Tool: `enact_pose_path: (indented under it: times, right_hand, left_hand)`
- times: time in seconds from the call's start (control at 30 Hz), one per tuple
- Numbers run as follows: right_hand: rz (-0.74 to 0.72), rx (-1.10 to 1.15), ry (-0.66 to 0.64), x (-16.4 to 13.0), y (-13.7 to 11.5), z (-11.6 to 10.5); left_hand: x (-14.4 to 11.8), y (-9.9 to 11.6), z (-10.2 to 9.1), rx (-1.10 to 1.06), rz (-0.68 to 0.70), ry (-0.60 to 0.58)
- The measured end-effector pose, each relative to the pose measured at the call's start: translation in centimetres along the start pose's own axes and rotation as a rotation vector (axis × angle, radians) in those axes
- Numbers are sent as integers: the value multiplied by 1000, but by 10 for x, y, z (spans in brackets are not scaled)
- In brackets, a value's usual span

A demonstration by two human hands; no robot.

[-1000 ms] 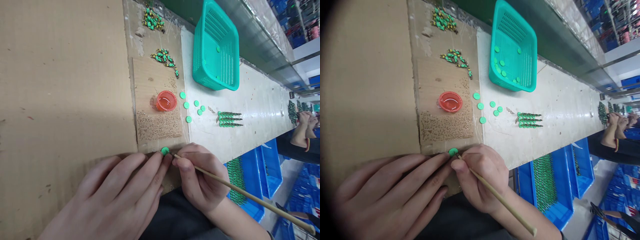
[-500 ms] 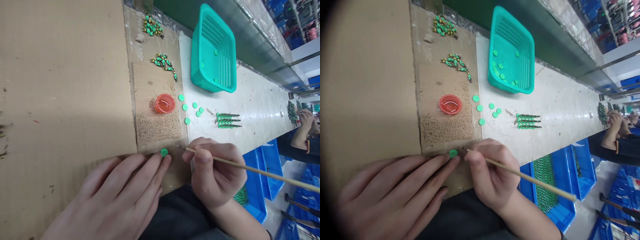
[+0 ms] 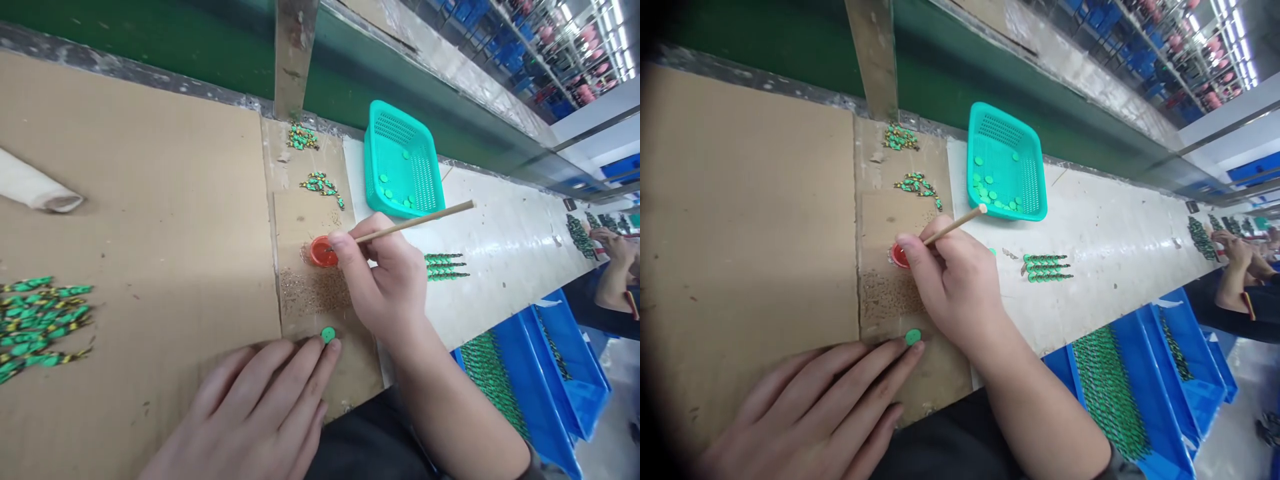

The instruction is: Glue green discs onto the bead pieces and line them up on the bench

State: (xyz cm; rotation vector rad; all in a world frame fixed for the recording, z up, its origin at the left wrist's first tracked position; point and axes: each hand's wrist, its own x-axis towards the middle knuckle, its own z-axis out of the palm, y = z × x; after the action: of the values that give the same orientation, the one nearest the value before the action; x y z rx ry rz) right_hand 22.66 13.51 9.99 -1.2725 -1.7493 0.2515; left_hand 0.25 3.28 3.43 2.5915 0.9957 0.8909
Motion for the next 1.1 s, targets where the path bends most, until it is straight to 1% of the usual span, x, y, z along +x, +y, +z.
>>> enact_pose_path:
  times: [0.23, 0.5, 0.67, 0.73, 0.8, 0.93, 1.0, 1.1]
  right_hand:
    - [32, -37, -1, -3, 3, 2]
    - [6, -53, 7, -2, 4, 4]
    - [-26, -35, 105, -5, -4, -1]
    - [-2, -21, 139, -14, -11, -9]
    - [19, 21, 138, -30, -19, -19]
    - [-5, 101, 57, -73, -30, -35]
    - [-18, 90, 40, -89, -32, -36]
    - [-24, 86, 13, -101, -31, -34]
  left_hand:
    - [1, 0, 0, -5, 14, -1]
    - [3, -1, -2, 23, 20, 8]
    - [1, -1, -3, 13, 25, 2]
    - [-2, 0, -3, -2, 13, -20]
    - [-7, 0, -3, -12, 0, -60]
    - [-15, 1, -4, -22, -3, -114]
    - [-18, 1, -4, -7, -3, -124]
    - [-20, 0, -6, 29, -6, -140]
